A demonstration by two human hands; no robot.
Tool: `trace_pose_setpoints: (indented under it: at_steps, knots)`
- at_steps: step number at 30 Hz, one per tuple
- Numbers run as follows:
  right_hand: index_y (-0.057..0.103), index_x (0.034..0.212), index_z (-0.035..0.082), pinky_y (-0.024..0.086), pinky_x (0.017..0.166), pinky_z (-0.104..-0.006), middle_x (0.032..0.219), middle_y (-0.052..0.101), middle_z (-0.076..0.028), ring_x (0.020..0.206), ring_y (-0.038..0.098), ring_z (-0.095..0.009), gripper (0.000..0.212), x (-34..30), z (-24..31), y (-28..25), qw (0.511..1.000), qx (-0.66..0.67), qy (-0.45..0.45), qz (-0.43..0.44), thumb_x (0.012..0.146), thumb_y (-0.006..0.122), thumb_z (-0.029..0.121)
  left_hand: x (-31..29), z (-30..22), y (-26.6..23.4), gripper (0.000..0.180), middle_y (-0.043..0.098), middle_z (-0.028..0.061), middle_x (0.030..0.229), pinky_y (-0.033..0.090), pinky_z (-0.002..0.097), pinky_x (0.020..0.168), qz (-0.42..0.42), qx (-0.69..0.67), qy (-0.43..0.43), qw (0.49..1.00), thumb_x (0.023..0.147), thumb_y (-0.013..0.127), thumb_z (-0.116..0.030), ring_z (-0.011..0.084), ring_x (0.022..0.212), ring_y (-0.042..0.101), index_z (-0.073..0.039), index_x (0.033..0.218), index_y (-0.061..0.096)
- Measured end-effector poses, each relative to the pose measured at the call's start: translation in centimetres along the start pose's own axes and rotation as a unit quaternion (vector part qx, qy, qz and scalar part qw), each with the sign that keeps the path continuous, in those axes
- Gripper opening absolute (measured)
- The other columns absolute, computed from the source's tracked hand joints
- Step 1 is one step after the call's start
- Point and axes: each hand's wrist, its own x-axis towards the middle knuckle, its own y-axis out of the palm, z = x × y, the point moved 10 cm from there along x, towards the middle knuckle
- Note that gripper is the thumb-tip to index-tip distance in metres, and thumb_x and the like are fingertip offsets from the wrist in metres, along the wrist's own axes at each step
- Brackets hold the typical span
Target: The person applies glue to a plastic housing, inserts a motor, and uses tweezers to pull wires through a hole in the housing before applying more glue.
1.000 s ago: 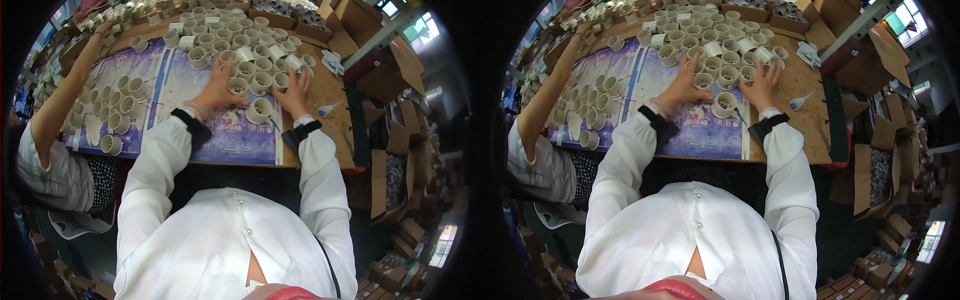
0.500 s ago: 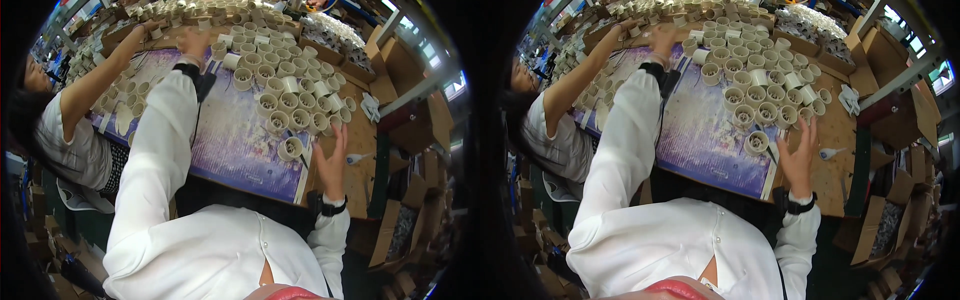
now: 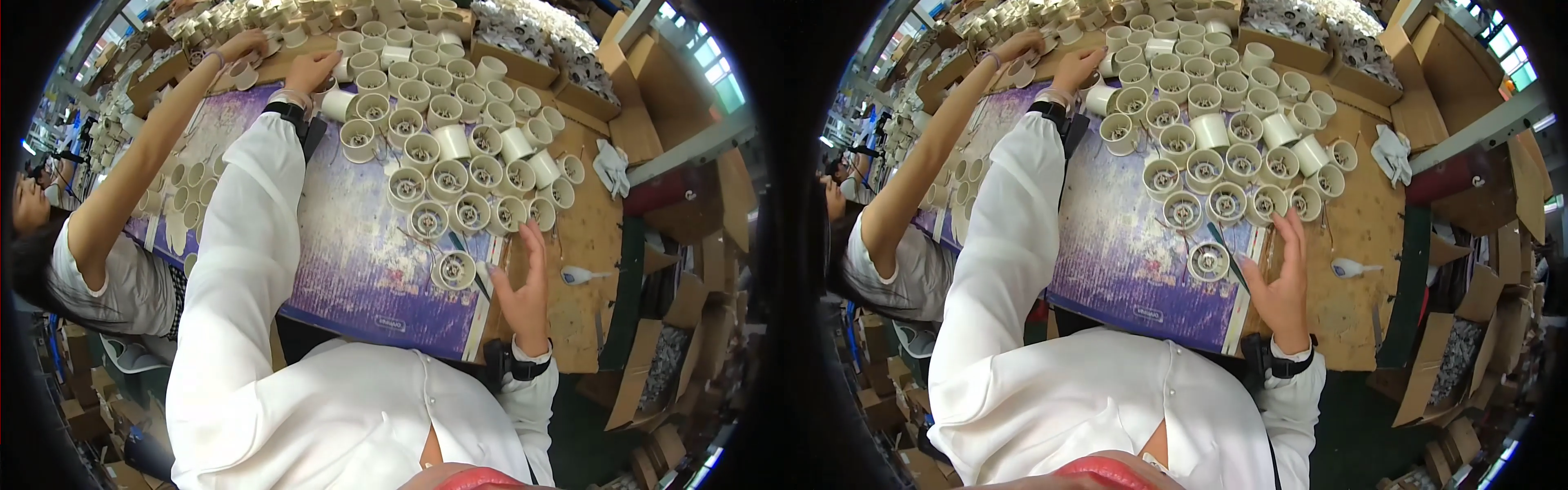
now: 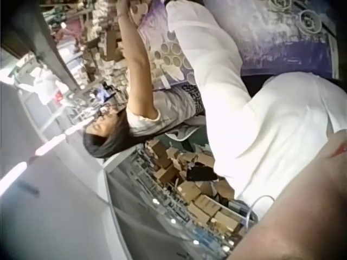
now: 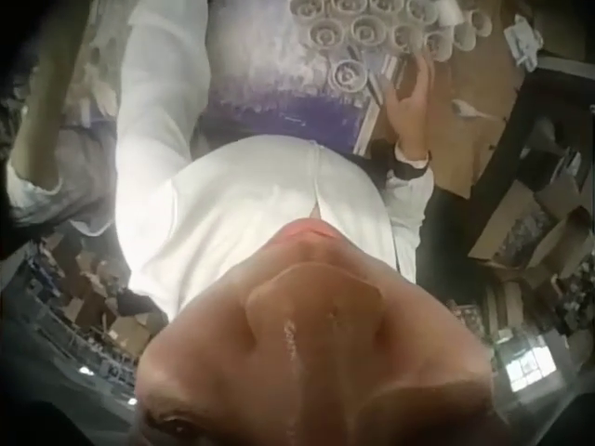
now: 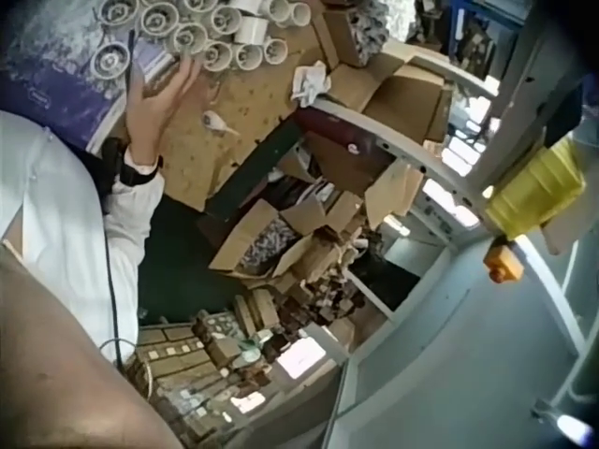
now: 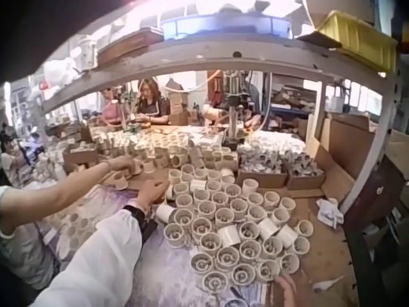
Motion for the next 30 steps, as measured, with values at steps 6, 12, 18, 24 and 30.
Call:
trace_pose_setpoints:
  at_steps: [6,12,18,24,30]
  knots:
    - [0.037,0.137,0.007,0.026,0.109,-0.0439,0.148,0.021,-0.023,0.136,0.026,-0.039,0.075,-2.2,5.1,2.5,0.99,-0.075,-0.088,0.083,0.073,0.075,0.018,-5.5,-2.2,1.4,0.048,0.07,0.0124,0.095,0.049,0.0335,0.08,-0.044,0.003,0.025,0.999,0.08,0.058,-0.051,0.0262,0.091,0.066,-0.013,0.107,0.068]
    - [0.035,0.138,0.009,0.026,0.108,-0.0461,0.147,0.019,-0.024,0.133,0.026,-0.044,0.08,-2.5,4.9,4.8,0.972,-0.172,-0.139,0.083,0.071,0.077,0.022,-10.8,-4.9,4.0,0.049,0.068,0.0126,0.102,0.048,0.0329,0.082,-0.052,-0.062,0.066,0.995,0.082,0.058,-0.044,0.0266,0.095,0.064,-0.007,0.113,0.064]
    - [0.037,0.137,0.008,0.026,0.108,-0.0459,0.147,0.02,-0.024,0.133,0.027,-0.043,0.079,-3.2,4.5,4.0,0.977,-0.168,-0.114,0.063,0.07,0.077,0.02,-11.2,-3.7,-1.2,0.049,0.064,0.018,0.111,0.043,0.0392,0.092,-0.157,-0.071,0.001,0.985,0.076,0.059,-0.044,0.0322,0.106,0.059,-0.012,0.113,0.063]
    - [0.039,0.136,0.007,0.028,0.107,-0.0445,0.147,0.021,-0.023,0.133,0.028,-0.041,0.077,-2.8,4.1,4.0,0.982,-0.149,-0.096,0.063,0.07,0.076,0.018,-9.1,-0.9,-8.3,0.058,0.055,0.0225,0.123,0.035,0.0437,0.101,-0.377,0.099,-0.132,0.912,0.073,0.061,-0.045,0.0379,0.117,0.049,-0.008,0.117,0.058]
    - [0.04,0.135,0.007,0.03,0.107,-0.0431,0.147,0.022,-0.023,0.132,0.029,-0.041,0.076,-2.6,3.3,3.8,0.988,-0.124,-0.067,0.061,0.069,0.077,0.015,-6.4,-2.3,-3.6,0.069,0.055,0.0238,0.123,0.037,0.0411,0.101,-0.277,0.172,-0.149,0.934,0.072,0.064,-0.049,0.0367,0.118,0.05,-0.001,0.121,0.055]
